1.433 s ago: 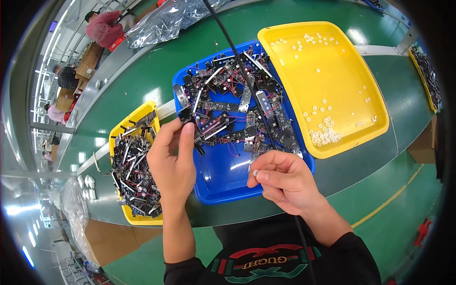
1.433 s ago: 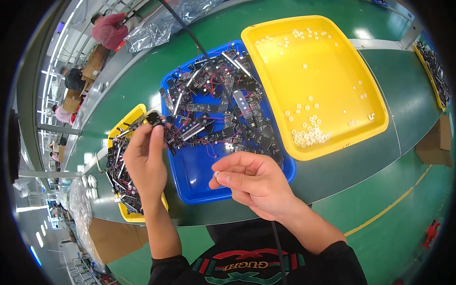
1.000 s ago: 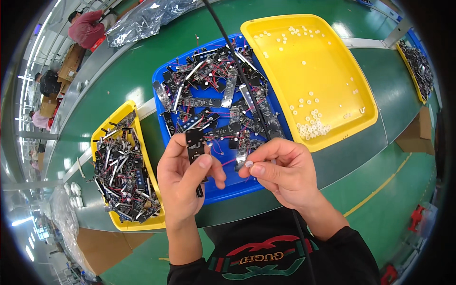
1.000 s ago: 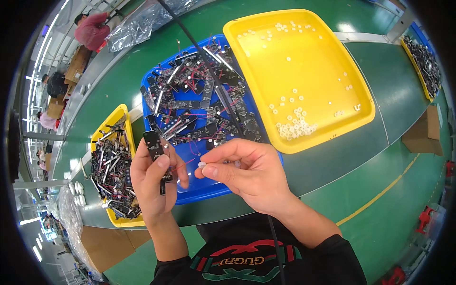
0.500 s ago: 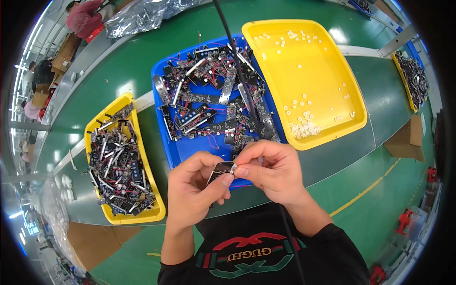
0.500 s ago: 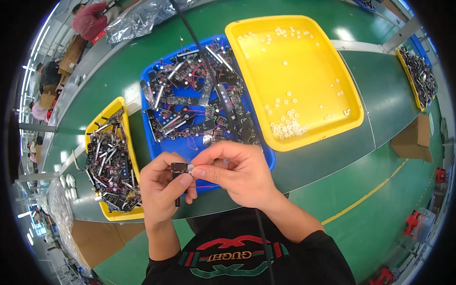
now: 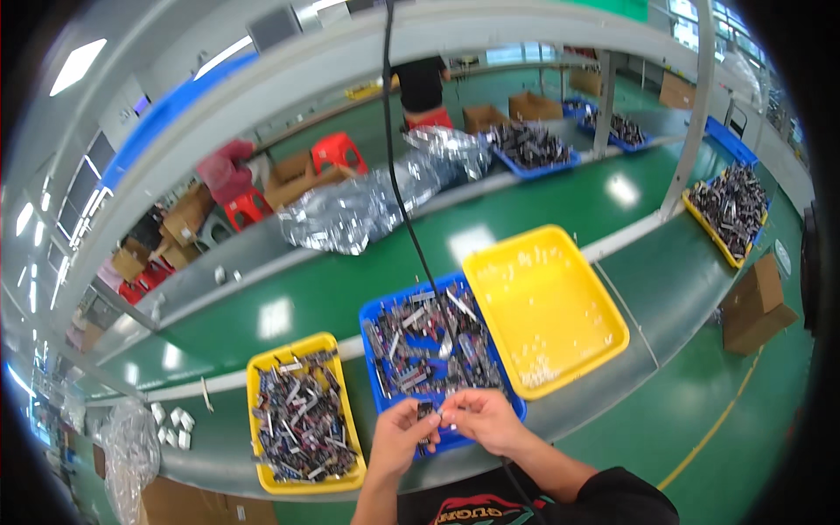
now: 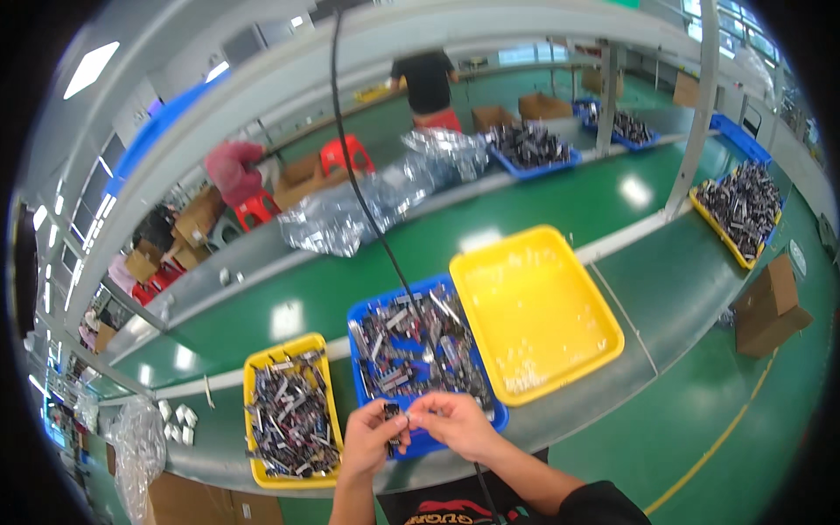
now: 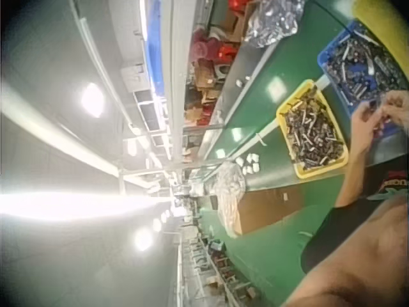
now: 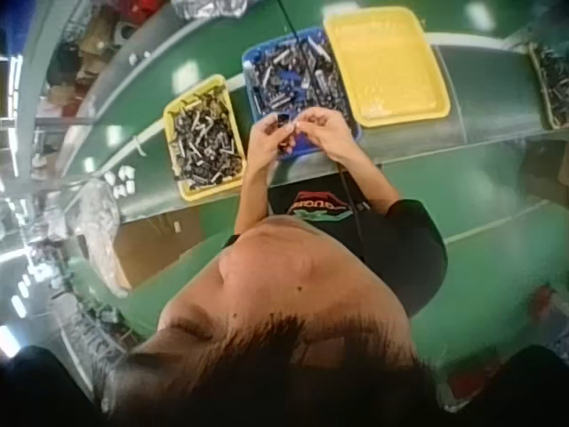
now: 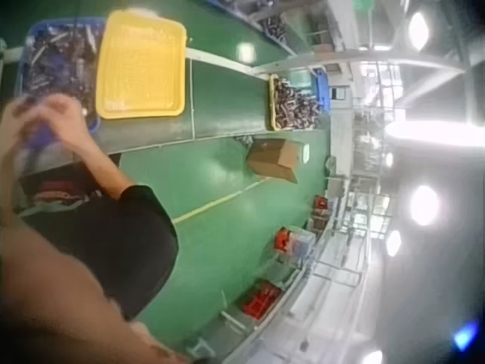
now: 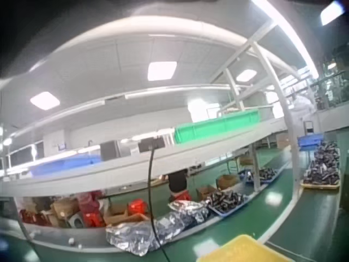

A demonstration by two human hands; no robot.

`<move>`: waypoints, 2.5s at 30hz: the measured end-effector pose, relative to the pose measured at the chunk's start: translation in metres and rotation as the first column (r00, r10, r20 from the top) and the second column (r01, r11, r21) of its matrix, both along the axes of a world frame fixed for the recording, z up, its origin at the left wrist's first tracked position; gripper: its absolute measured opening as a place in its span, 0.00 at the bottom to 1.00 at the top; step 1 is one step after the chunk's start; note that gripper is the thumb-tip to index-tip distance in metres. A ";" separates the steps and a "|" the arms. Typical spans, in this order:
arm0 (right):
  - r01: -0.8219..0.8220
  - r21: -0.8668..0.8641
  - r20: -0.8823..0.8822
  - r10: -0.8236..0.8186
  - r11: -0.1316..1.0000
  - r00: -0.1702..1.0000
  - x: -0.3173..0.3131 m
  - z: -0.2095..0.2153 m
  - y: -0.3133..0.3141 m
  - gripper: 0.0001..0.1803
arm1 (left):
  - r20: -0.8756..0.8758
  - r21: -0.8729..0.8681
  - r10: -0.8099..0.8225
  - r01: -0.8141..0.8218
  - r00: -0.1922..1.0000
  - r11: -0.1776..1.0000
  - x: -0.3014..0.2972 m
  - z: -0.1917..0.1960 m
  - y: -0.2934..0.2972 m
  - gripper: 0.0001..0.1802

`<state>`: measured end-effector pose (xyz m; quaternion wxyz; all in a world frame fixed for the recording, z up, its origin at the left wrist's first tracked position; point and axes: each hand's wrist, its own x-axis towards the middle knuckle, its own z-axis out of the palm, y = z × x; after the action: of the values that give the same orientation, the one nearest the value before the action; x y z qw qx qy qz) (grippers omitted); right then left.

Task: The person repeatedly picks up small electronic circuit boards from a blue tray and inserts small white plastic components into them. The person handles the boards one at a time, performing the insertion by hand, and places the finished units into a yellow tray. The process is repetitive and involves sorting and assembling small electronic parts.

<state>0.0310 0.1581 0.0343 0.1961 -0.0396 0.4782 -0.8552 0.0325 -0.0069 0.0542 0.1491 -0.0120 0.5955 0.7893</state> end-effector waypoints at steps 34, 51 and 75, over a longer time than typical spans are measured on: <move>-0.190 -0.002 0.016 0.190 0.982 0.982 -0.085 -0.001 -0.026 0.06 | 0.059 0.200 0.034 -0.045 0.998 0.979 -0.062 -0.010 -0.030 0.05; -0.021 0.173 -0.338 0.079 0.985 0.938 -0.091 -0.024 -0.018 0.06 | -0.093 0.125 0.169 -0.157 0.981 0.980 -0.068 -0.039 -0.010 0.07; -0.179 -0.258 0.242 0.243 0.949 0.940 -0.086 -0.021 -0.020 0.12 | -0.406 -0.852 -0.094 -0.414 0.909 -0.322 -0.058 0.043 -0.242 0.08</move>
<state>-0.0549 0.1386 0.0133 0.3445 0.0035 0.3364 -0.8764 -0.0255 -0.2491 0.0976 -0.1332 -0.0859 0.9873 -0.0111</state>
